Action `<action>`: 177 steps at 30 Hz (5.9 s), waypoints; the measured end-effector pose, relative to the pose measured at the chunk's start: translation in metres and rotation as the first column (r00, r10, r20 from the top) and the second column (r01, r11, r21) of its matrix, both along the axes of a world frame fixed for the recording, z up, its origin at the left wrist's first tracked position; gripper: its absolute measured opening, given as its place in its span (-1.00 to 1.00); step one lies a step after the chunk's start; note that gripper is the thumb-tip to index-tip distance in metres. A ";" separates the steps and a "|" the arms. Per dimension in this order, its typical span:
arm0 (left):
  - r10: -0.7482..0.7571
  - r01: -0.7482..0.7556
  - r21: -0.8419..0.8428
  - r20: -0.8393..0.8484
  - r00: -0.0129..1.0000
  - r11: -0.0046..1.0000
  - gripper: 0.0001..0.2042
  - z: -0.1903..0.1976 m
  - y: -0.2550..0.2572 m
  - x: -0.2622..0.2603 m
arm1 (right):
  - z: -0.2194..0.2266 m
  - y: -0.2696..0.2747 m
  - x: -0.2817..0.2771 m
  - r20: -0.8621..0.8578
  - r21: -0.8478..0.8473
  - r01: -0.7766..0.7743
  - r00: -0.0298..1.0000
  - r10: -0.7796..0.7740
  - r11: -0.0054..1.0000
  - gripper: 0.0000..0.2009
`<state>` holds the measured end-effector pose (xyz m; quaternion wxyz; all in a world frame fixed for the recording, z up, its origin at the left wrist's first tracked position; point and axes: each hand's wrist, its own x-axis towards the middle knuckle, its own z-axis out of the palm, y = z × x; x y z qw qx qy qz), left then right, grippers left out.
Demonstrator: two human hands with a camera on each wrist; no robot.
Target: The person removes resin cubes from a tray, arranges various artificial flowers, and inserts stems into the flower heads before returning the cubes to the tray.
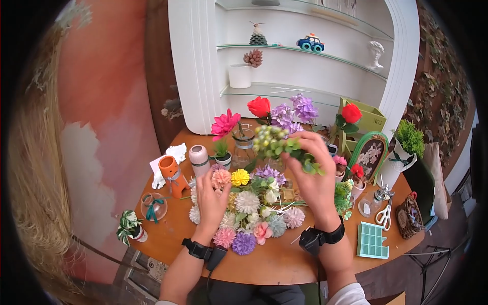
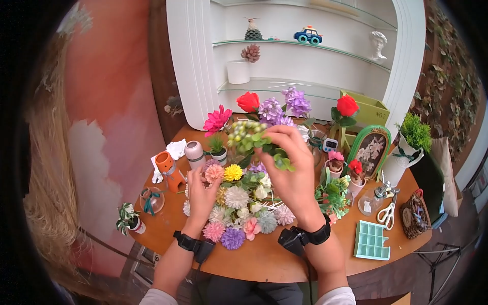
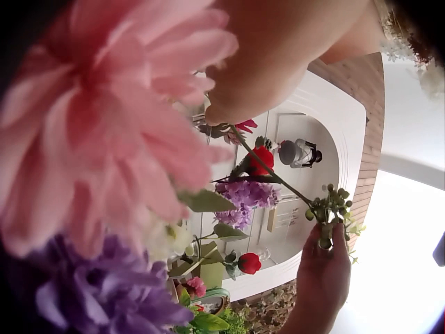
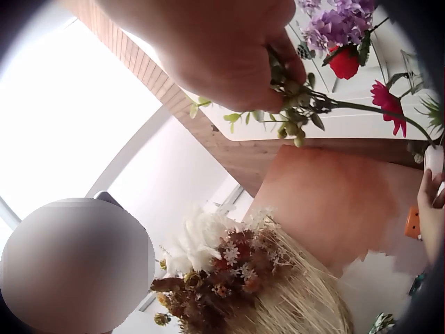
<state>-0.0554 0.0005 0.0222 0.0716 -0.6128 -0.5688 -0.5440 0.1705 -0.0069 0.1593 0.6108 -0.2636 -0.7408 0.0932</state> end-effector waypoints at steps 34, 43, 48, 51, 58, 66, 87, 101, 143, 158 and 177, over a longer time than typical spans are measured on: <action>-0.110 0.085 0.131 0.204 0.973 0.988 -0.63 0.013 -0.007 0.002 | -0.015 0.112 -0.083 0.486 0.191 0.308 0.795 -0.363 0.932 -0.50; -0.068 0.044 0.142 0.168 0.983 0.989 -0.73 0.008 -0.002 0.000 | -0.029 0.078 -0.067 0.416 0.110 0.245 0.869 -0.269 0.963 -0.39; -0.126 0.106 0.140 0.144 0.981 0.984 -0.77 0.000 0.001 0.001 | -0.024 0.037 -0.040 0.735 -0.452 0.179 0.630 0.251 0.874 -0.44; -0.131 0.112 0.129 0.154 0.979 0.985 -0.79 0.000 0.001 0.002 | -0.065 0.034 -0.029 0.770 -0.457 -0.083 0.463 0.440 0.886 -0.44; -0.187 0.181 0.050 0.198 0.962 0.982 -0.83 0.000 0.001 0.002 | -0.077 0.043 -0.029 0.789 -0.419 -0.030 0.482 0.381 0.907 -0.51; -0.199 0.201 0.012 0.203 0.959 0.980 -0.83 -0.001 0.001 0.002 | -0.052 0.045 -0.003 0.497 -0.524 -0.018 0.805 0.323 0.852 -0.58; -0.480 0.659 -0.151 0.570 0.667 0.737 -0.88 -0.002 -0.010 0.010 | -0.061 0.041 -0.021 0.396 -0.750 -0.010 0.795 0.460 0.661 -0.52; -0.435 0.611 -0.052 0.654 0.619 0.790 -0.81 0.006 -0.013 0.012 | -0.070 0.043 -0.018 0.571 -0.418 -0.107 0.742 0.352 0.902 -0.71; -0.202 0.237 -0.075 0.323 0.925 0.969 -0.78 0.004 -0.003 -0.002 | -0.052 0.047 0.016 0.720 -0.522 0.079 0.575 0.389 0.850 -0.57; -0.318 0.307 -0.083 -0.247 0.915 0.948 -0.25 0.012 -0.004 0.000 | -0.018 0.045 0.038 0.054 -0.587 -0.354 0.880 0.472 0.728 -0.82; -0.327 0.321 -0.105 -0.046 0.944 0.941 -0.76 0.004 -0.001 -0.008 | -0.023 0.039 0.028 0.252 -0.410 -0.264 0.887 0.387 0.873 -0.72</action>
